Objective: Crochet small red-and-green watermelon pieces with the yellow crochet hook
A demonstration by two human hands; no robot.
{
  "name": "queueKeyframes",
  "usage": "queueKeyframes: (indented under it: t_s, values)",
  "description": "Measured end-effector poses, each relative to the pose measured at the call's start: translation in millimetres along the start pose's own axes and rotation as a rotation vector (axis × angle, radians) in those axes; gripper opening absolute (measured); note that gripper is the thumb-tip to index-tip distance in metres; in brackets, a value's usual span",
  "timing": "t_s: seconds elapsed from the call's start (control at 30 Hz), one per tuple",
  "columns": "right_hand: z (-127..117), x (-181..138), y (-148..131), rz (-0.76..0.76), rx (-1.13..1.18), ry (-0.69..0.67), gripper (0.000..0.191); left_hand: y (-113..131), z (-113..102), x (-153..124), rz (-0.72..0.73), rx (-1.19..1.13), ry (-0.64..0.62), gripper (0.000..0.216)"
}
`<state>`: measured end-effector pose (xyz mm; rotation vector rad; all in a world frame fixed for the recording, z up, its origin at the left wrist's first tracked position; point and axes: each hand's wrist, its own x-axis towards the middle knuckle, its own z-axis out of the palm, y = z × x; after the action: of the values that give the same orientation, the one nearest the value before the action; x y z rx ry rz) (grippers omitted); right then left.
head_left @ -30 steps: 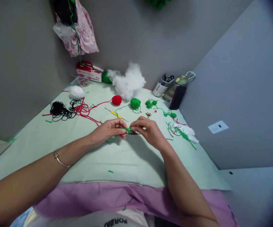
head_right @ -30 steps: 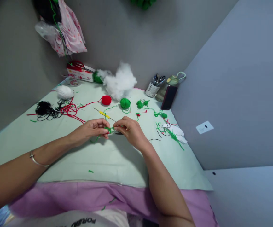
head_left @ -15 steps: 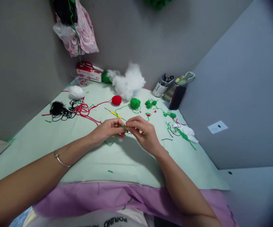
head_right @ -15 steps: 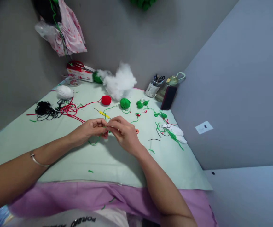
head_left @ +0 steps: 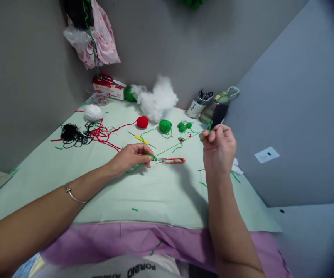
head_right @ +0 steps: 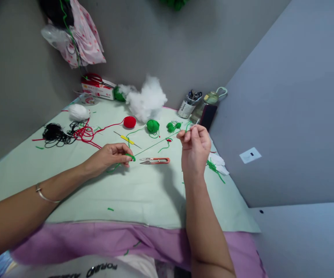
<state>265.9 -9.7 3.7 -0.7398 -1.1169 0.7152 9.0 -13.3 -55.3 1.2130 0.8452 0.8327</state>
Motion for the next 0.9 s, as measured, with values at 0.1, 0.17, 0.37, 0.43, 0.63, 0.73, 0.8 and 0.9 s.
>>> queueKeyframes:
  t_s: [0.1,0.17,0.37,0.43,0.63,0.73,0.8,0.9]
  values:
    - [3,-5,2,0.053,-0.127,-0.192,0.006,-2,-2,-1,0.001,-0.009,-0.006,0.023]
    - [7,-12,2,0.057,-0.326,-0.407,0.004,-3,-2,-1,0.001,-0.002,-0.025,0.024]
    - [16,-28,9,-0.132,-0.789,-0.806,0.015,0,0,-3,0.042,0.07,-0.06,0.022]
    - [16,-29,12,-0.16,-0.845,-0.837,0.017,2,1,-4,0.031,0.097,-0.048,0.022]
    - [15,-29,14,-0.211,-0.885,-0.833,0.018,3,1,-5,0.019,0.126,-0.042,0.023]
    - [14,-29,15,-0.228,-0.89,-0.838,0.017,1,1,-4,0.007,0.147,-0.042,0.024]
    - [14,-29,16,-0.226,-0.884,-0.845,0.018,0,0,-4,0.012,0.144,-0.057,0.023]
    - [14,-28,18,-0.176,-0.844,-0.854,0.019,0,-1,-4,0.03,0.115,-0.093,0.023]
